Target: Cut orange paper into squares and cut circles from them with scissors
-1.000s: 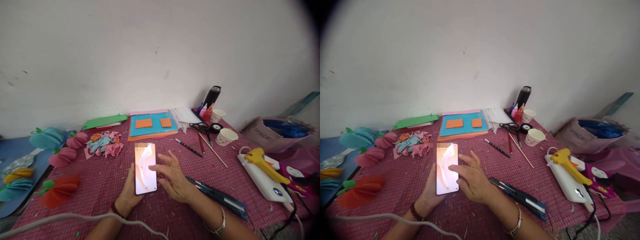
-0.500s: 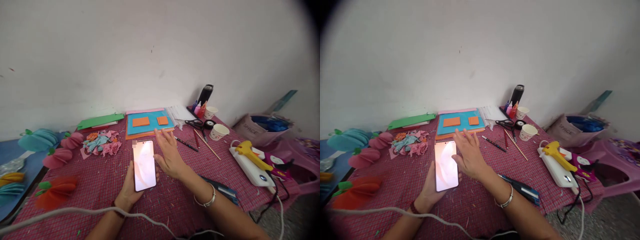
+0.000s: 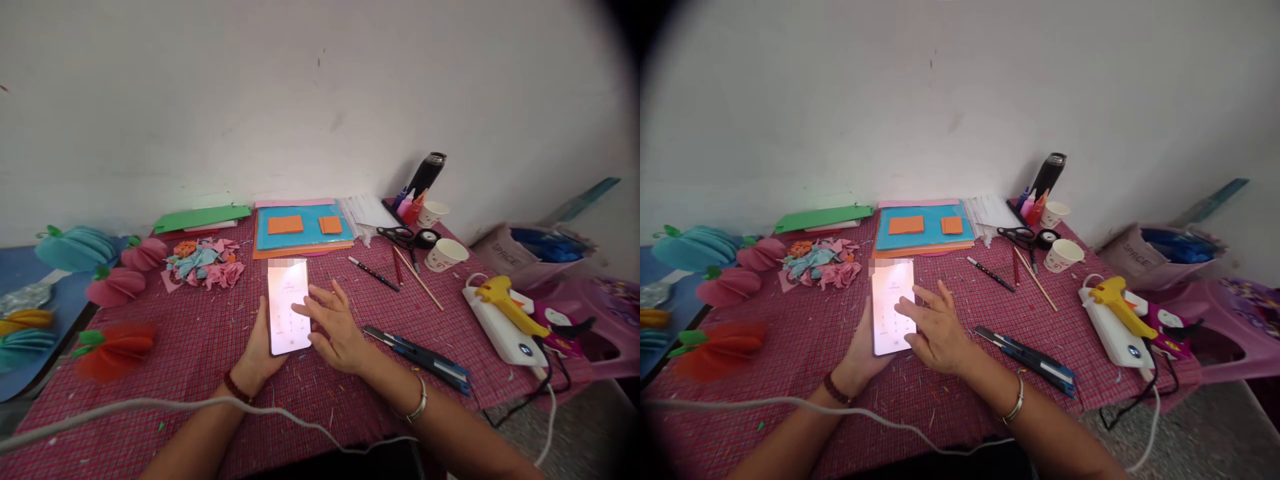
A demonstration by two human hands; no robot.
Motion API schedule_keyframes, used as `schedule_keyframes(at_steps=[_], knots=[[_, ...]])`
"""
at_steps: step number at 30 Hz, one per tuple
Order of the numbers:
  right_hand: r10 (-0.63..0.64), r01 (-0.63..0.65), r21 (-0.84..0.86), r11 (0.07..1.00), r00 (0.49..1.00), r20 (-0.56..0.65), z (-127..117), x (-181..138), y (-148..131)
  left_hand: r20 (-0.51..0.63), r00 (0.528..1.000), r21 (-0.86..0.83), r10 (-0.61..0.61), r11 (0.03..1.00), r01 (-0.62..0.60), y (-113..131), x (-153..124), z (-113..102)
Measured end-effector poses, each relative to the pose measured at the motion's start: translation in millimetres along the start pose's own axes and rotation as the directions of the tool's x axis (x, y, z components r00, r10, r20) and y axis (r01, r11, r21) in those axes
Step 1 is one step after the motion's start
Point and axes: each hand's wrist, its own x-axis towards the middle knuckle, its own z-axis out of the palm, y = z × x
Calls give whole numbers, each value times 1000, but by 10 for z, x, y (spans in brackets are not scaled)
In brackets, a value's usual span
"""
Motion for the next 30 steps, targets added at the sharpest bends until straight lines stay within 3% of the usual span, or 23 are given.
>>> schedule_keyframes(at_steps=[15,21,30], knots=[[55,-57,21,998,996,67,5,45,-42,18,1000,26,-17,1000,16,1,15,-16],[-2,2,61,998,1000,8,-16,48,-139,-13,1000,5,8,1000,-8,-4,5,23],[-31,28,51,998,998,48,54,11,-184,-56,996,-26,63,998,-65,1,16,25]])
